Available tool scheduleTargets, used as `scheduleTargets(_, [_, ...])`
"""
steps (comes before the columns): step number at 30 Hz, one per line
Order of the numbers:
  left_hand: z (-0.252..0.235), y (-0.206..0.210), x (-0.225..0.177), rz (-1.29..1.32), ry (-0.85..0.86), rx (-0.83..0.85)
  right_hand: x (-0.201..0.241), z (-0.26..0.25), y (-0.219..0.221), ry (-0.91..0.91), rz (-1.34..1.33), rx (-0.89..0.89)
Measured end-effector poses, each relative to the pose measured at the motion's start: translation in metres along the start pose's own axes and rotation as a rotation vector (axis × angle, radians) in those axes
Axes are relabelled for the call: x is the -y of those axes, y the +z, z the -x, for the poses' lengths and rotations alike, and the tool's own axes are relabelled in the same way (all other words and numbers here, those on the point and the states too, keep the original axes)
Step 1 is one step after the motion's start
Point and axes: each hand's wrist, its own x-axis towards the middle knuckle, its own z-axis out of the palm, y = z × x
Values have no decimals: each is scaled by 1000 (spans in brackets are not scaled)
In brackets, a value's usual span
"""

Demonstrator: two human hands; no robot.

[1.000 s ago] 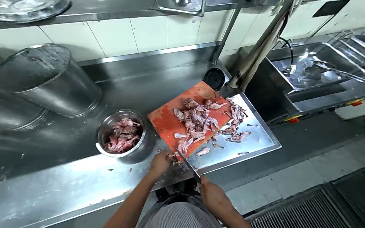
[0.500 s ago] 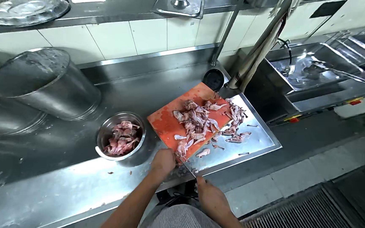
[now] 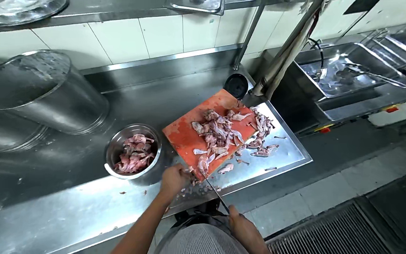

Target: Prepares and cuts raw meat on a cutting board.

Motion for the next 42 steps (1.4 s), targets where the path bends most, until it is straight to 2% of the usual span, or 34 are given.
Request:
scheduleTargets(2, [-4,1,24,235,-44,31,-1,1,-6,-21,4,-16])
scheduleTargets(5, [6,-4,33,332,-68,46,-6,3,-14,-109,0,-71])
scheduleTargets(9, [20,-7,19,506,-96,36,-15,17,-15,-201,-98,-183])
scheduleTargets(12, [26,-10,4,564,-55,37,-26,24,-10,-276,-270,-274])
scheduleTargets(16, [16,0,-44,506,60,158,-52,18,4,-254,-573,-470])
scheduleTargets(18, [6,3,-84,481,147,242,-66,9,12,-210,-697,-555])
scheduleTargets(21, [-9,-3,-143,593,336,321,-87,-9,25,-119,-856,-584])
scheduleTargets(23, [-19,-13,-158,492,440,229,-98,-18,30,-71,-912,-575])
scheduleTargets(25, [-30,-18,-146,202,512,27,-104,-21,32,-56,-923,-559])
scheduleTargets(26, [-34,-17,-133,39,511,-23,-105,-22,30,-58,-919,-550])
scheduleTargets(28, [-33,-10,-105,-256,440,43,-102,-23,27,-89,-897,-532])
scheduleTargets(31, [-27,16,-67,-429,417,107,-92,-26,17,-184,-779,-528])
scheduleTargets(35, [-29,30,-37,-276,458,-46,-68,-37,-7,-337,-643,-408])
scheduleTargets(38, [-27,35,-16,69,462,-175,-39,-50,-32,-406,-515,-261])
scheduleTargets(42, [-23,20,-17,435,258,-301,-4,-73,-56,-502,-456,-226])
